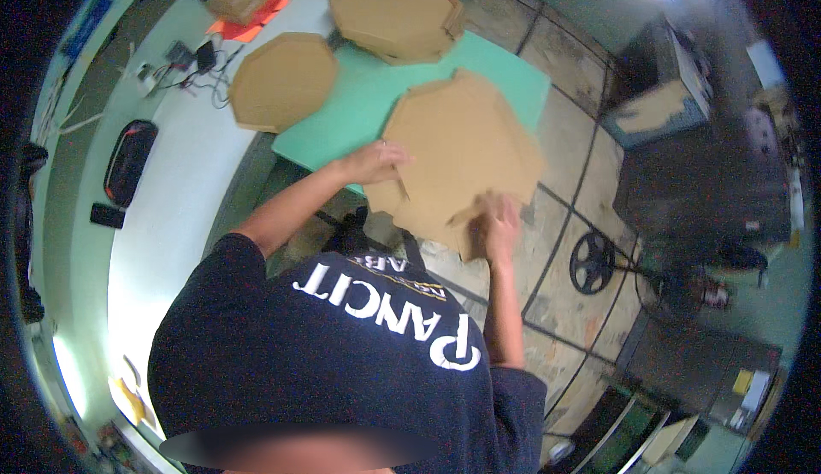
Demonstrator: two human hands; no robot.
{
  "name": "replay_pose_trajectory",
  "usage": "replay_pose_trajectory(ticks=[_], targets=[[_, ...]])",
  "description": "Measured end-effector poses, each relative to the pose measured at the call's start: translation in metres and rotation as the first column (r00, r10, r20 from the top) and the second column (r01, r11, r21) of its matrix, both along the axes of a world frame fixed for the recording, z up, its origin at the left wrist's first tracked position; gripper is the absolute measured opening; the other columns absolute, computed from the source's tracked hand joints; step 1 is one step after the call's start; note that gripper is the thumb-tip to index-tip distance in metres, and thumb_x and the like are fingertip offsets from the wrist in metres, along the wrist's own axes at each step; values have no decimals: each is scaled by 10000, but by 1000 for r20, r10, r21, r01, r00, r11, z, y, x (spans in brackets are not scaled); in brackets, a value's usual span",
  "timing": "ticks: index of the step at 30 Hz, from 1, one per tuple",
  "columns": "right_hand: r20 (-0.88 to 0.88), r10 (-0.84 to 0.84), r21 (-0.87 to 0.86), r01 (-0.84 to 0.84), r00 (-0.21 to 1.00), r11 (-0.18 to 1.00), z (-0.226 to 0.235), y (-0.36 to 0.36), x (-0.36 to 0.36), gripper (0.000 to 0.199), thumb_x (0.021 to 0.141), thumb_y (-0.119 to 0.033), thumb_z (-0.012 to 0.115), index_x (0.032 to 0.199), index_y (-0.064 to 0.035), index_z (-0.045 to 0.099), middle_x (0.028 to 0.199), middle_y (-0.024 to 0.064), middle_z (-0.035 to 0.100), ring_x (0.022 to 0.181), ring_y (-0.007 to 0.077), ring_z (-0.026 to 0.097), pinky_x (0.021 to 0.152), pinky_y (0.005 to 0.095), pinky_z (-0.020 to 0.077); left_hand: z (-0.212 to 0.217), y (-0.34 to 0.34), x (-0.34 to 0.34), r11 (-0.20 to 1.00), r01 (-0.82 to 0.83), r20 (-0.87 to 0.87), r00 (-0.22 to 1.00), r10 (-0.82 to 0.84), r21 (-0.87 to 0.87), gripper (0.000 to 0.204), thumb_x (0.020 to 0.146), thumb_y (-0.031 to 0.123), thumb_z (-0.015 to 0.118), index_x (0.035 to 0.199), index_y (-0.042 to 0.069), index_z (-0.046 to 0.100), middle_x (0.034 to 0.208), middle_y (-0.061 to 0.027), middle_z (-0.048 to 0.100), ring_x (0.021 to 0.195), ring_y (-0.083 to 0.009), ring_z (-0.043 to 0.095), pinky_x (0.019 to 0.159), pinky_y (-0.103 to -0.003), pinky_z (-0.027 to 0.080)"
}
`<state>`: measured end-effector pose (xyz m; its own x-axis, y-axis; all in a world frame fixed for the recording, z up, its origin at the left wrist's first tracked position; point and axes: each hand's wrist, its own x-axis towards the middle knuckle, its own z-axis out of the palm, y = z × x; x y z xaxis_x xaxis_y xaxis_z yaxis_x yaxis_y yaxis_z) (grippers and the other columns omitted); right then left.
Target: The person assembles flat octagonal cardboard pizza boxes by folding and interlocking the side flaps. They repeatedly pick up a flat piece, fold the sides into a box shape, and place the finished box on a growing stack on the green table.
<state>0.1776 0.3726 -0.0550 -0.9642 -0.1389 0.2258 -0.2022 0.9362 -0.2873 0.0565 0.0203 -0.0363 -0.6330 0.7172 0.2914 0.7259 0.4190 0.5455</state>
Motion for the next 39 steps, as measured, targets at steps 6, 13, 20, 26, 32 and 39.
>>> replay_pose_trajectory(ticks=[6, 13, 20, 26, 32, 39], targets=[[197, 299, 170, -333, 934, 927, 6, -2, -35, 268, 864, -244, 594, 1114, -162, 648, 1138, 65, 604, 1175, 276, 506, 1108, 511, 271, -35, 15, 13, 970, 184, 26, 983, -182, -156, 223, 807, 271, 699, 952, 103, 719, 1007, -61, 705, 1093, -281, 588, 1030, -473, 368], [219, 280, -134, -255, 935, 957, -7, -22, -64, 129, 766, -90, 668, 882, -85, 611, 944, 124, 592, 973, 337, 568, 967, 433, 422, -32, 30, 15, 974, 66, 96, 994, -46, -216, 185, 841, 284, 650, 890, 115, 709, 822, -71, 671, 931, -260, 620, 1018, -466, 378], [256, 363, 300, -431, 896, 851, 7, -32, -11, 1002, 765, -669, 559, 1378, 101, 370, 1508, 227, 272, 1420, 342, 229, 1180, 447, 139, -40, 32, 29, 989, -83, 35, 995, 88, -119, 183, 838, 258, 657, 932, 102, 680, 821, -61, 662, 943, -249, 631, 1091, -517, 320], [312, 293, 387, -403, 904, 829, 17, -41, -5, 1091, 739, -740, 514, 1397, 111, 329, 1506, 232, 271, 1415, 342, 241, 1181, 467, 99, -41, 19, 40, 999, 52, -151, 987, -49, 16, 207, 835, 242, 681, 981, 96, 678, 1045, -66, 677, 1182, -277, 561, 1109, -546, 264], [184, 136, 62, -150, 974, 987, 15, -42, -36, 399, 928, -388, 491, 1088, -41, 607, 1134, 150, 632, 1173, 318, 525, 1128, 535, 185, -42, 26, 29, 970, -116, 90, 986, 137, -213, 240, 893, 300, 608, 915, 77, 693, 1083, -91, 662, 1136, -259, 573, 1090, -549, 250], [159, -12, -266, 54, 987, 963, -9, -59, -54, 197, 907, -332, 567, 956, -148, 614, 876, 86, 644, 930, 274, 616, 1062, 555, 254, -42, 41, 33, 964, -257, 55, 964, 261, -76, 273, 866, 369, 626, 982, 141, 722, 1024, -59, 667, 1034, -242, 597, 1063, -528, 270]])
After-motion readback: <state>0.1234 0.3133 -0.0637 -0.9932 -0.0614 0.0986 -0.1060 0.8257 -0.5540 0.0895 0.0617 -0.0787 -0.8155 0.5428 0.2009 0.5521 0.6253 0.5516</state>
